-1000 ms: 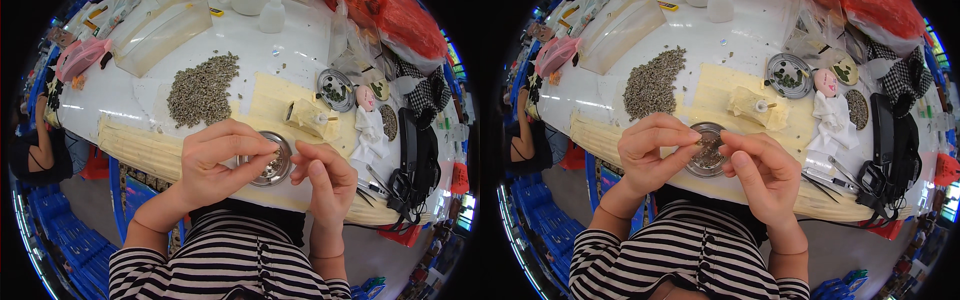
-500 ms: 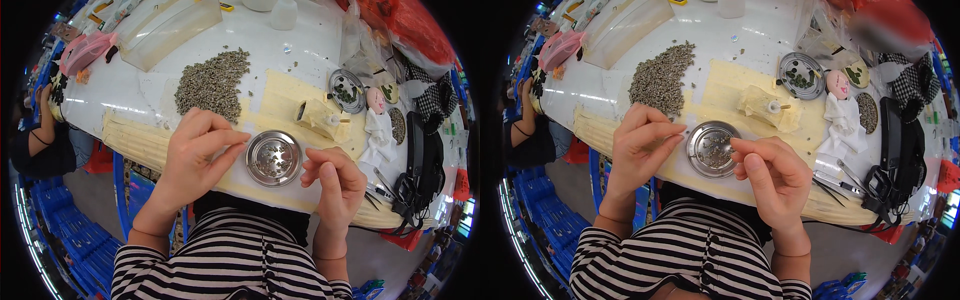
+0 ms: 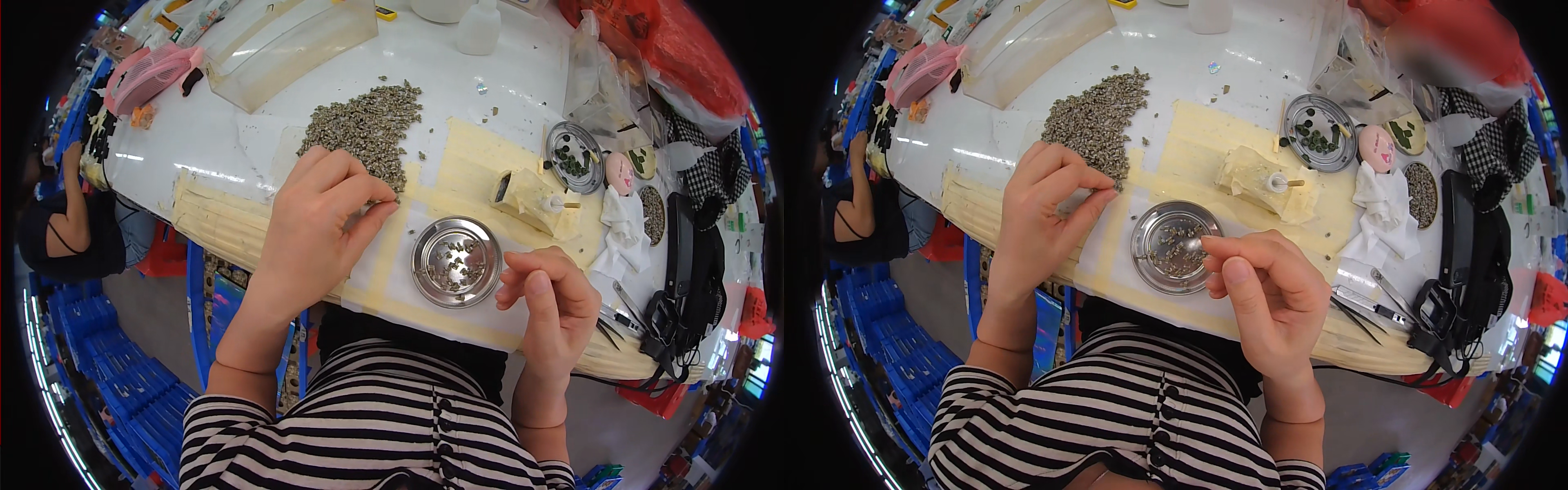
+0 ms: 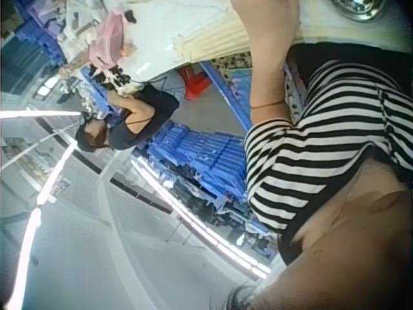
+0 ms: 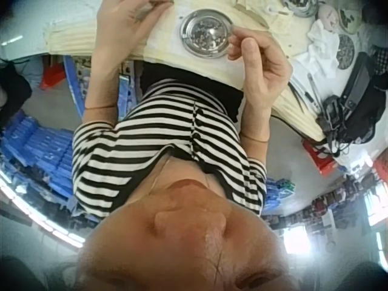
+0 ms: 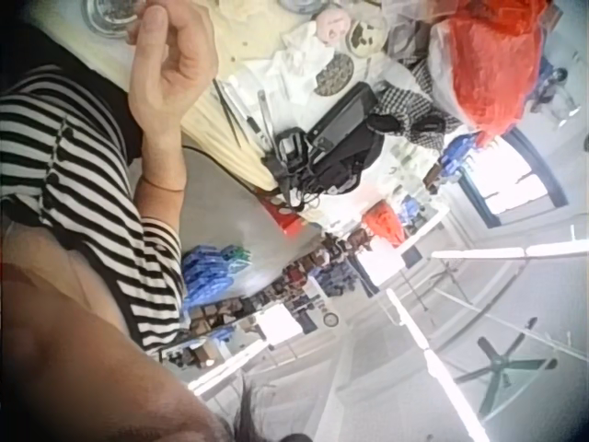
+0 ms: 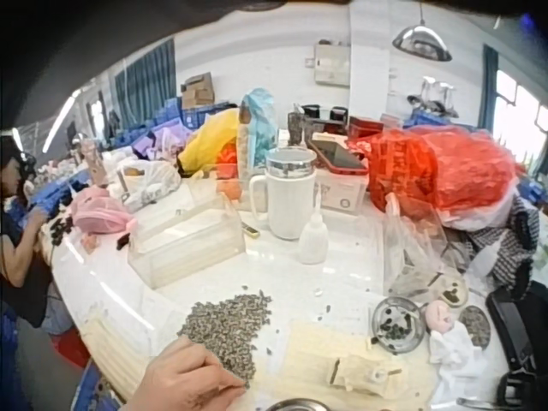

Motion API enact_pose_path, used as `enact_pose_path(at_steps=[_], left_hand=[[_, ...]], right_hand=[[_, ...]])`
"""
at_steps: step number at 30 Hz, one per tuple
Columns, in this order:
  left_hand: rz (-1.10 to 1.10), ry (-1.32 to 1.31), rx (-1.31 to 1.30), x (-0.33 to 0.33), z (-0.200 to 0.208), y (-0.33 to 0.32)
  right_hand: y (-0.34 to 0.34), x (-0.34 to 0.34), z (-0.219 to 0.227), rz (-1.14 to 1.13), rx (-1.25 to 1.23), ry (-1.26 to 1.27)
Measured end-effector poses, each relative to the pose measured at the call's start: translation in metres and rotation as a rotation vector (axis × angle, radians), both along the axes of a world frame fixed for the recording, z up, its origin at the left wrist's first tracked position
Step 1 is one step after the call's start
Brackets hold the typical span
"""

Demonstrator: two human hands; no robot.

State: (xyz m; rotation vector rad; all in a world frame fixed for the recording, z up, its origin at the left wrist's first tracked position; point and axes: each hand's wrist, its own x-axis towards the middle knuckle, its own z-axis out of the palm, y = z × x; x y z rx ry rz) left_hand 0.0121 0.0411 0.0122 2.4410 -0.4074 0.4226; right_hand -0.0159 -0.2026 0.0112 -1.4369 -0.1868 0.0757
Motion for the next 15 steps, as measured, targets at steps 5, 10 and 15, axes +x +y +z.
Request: enact_pose_path(at_steps=[5,10,15], left_hand=[[-0.019,0.012,0.020,0.0039,-0.0026,-0.0048],[-0.042,-0.049,0.088,0.0046,-0.0030,-0.0065],[-0.097,0.050,-0.176,-0.0006,0.0005,-0.0073]], right_hand=[[-0.0008,-0.0001,-0.0001,0.007,-0.013,0.006],[0.0003,-0.0005,0.0001,0.015,-0.020,0.005],[0.0010,0.0002,-0.0005,0.008,-0.052,-0.030]])
